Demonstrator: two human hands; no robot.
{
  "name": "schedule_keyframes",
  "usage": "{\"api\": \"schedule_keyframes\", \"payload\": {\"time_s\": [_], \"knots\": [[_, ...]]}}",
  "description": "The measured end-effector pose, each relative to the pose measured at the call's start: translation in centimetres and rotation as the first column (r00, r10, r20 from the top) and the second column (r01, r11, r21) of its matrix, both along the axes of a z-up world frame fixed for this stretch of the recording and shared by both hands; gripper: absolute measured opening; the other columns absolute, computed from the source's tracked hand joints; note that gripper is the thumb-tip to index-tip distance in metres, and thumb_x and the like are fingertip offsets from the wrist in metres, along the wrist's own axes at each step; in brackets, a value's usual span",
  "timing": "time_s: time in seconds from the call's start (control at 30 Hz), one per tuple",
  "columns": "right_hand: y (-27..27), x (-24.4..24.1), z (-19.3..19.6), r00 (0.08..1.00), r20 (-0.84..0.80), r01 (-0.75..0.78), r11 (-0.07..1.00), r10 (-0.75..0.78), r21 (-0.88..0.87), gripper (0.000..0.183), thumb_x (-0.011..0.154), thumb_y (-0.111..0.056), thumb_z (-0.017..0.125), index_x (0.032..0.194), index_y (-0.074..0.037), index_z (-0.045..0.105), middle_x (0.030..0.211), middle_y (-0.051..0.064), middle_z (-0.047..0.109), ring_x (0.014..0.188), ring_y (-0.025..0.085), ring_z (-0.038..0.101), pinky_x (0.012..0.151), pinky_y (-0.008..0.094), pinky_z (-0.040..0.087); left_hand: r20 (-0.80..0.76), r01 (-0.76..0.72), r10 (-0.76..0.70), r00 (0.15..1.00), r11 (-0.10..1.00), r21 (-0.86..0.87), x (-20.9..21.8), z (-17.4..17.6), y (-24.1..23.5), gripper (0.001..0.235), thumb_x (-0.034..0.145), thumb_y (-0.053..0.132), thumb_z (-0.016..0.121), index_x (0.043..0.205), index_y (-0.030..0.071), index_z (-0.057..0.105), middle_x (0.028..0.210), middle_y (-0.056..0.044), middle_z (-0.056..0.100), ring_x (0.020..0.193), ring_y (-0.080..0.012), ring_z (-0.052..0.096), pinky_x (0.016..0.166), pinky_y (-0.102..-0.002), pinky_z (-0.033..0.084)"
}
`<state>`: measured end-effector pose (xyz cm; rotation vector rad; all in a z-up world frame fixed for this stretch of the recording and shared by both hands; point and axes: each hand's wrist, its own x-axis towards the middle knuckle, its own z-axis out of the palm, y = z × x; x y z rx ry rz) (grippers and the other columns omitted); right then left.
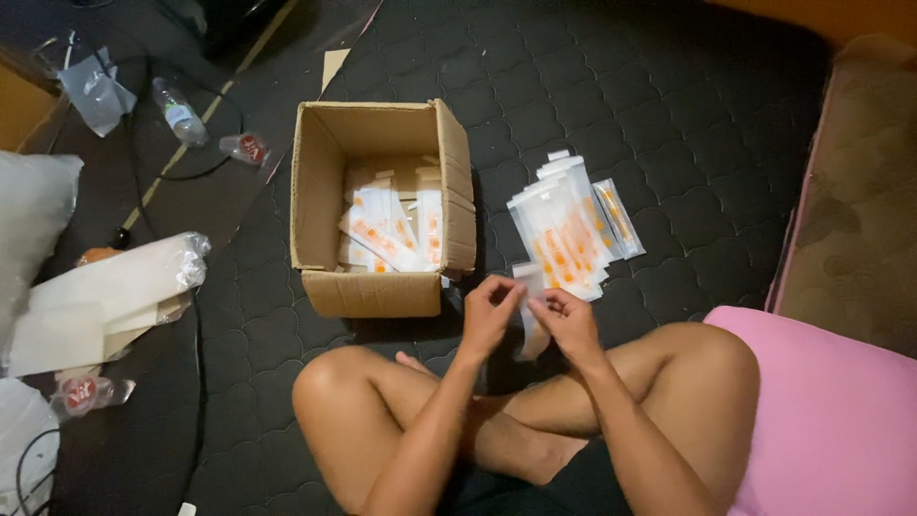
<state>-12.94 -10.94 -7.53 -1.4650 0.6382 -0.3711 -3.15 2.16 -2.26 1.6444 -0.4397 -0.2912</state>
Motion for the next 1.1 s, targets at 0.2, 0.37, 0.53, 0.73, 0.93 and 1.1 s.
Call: {"api": "schedule_keyframes", "payload": {"time_s": [0.2,0.37,0.53,0.73,0.93,1.1], "knots": [[0.5,-2.6,0.7,0.999,-0.035,-0.015,0.971,0.023,0.237,0.021,0.093,-0.019,0.077,0.110,-0.006,0.074,0.078,0.005,0.075,0.066,0.012,0.069,0.064,0.029,0.061,-0.086,0.005,-0.006,0.996,1.000,-0.007,2.9,-0.6,-2.0,0.010,0.091,0.019,0.079,0.091,0.009,0.077,0.069,-0.009,0.069,0.064,-0.0178,0.061,0.061,-0.033,0.051],[1.6,-4.9,2.3,0.997,-0.064,-0.032,0.963,0.051,0.268,0.028,0.091,-0.016,0.078,0.115,-0.002,0.072,0.086,0.008,0.078,0.073,0.014,0.070,0.070,0.032,0.062,-0.103,-0.017,0.018,0.994,1.000,0.012,5.0,0.1,-2.4,0.012,0.093,0.020,0.077,0.092,0.008,0.077,0.070,-0.009,0.070,0.063,-0.0174,0.063,0.061,-0.032,0.051],[2.5,-7.1,1.6,0.993,-0.093,-0.034,0.946,0.068,0.322,0.033,0.091,-0.012,0.076,0.121,0.001,0.070,0.091,0.013,0.079,0.068,0.017,0.071,0.056,0.027,0.061,-0.138,-0.060,0.060,0.989,0.998,0.002,5.7,-0.8,-2.5,0.009,0.091,0.020,0.077,0.092,0.010,0.078,0.066,-0.008,0.068,0.061,-0.0147,0.062,0.059,-0.030,0.051],[2.9,-7.6,1.7,0.995,-0.085,-0.027,0.946,0.057,0.324,0.031,0.092,-0.008,0.073,0.121,0.004,0.068,0.091,0.017,0.078,0.067,0.020,0.073,0.055,0.026,0.061,-0.151,-0.077,0.075,0.986,0.997,-0.007,5.5,-0.8,-2.6,0.008,0.091,0.019,0.077,0.093,0.011,0.078,0.065,-0.008,0.068,0.061,-0.0141,0.062,0.059,-0.028,0.051],[3.1,-7.3,2.4,0.996,-0.066,-0.039,0.948,0.063,0.317,0.031,0.092,-0.006,0.071,0.121,0.005,0.067,0.090,0.018,0.077,0.065,0.021,0.074,0.055,0.026,0.061,-0.159,-0.098,0.093,0.983,0.995,-0.028,5.4,-0.1,-2.2,0.009,0.091,0.020,0.077,0.094,0.012,0.079,0.066,-0.009,0.069,0.062,-0.0136,0.062,0.060,-0.029,0.051],[3.3,-7.2,5.0,0.996,-0.031,-0.077,0.955,0.089,0.286,0.034,0.092,-0.005,0.070,0.124,0.006,0.064,0.088,0.016,0.074,0.065,0.019,0.072,0.055,0.025,0.060,-0.165,-0.123,0.111,0.980,0.990,-0.062,5.7,-1.4,-2.3,0.010,0.092,0.019,0.077,0.094,0.010,0.079,0.067,-0.009,0.069,0.063,-0.0146,0.062,0.061,-0.029,0.051]]}}
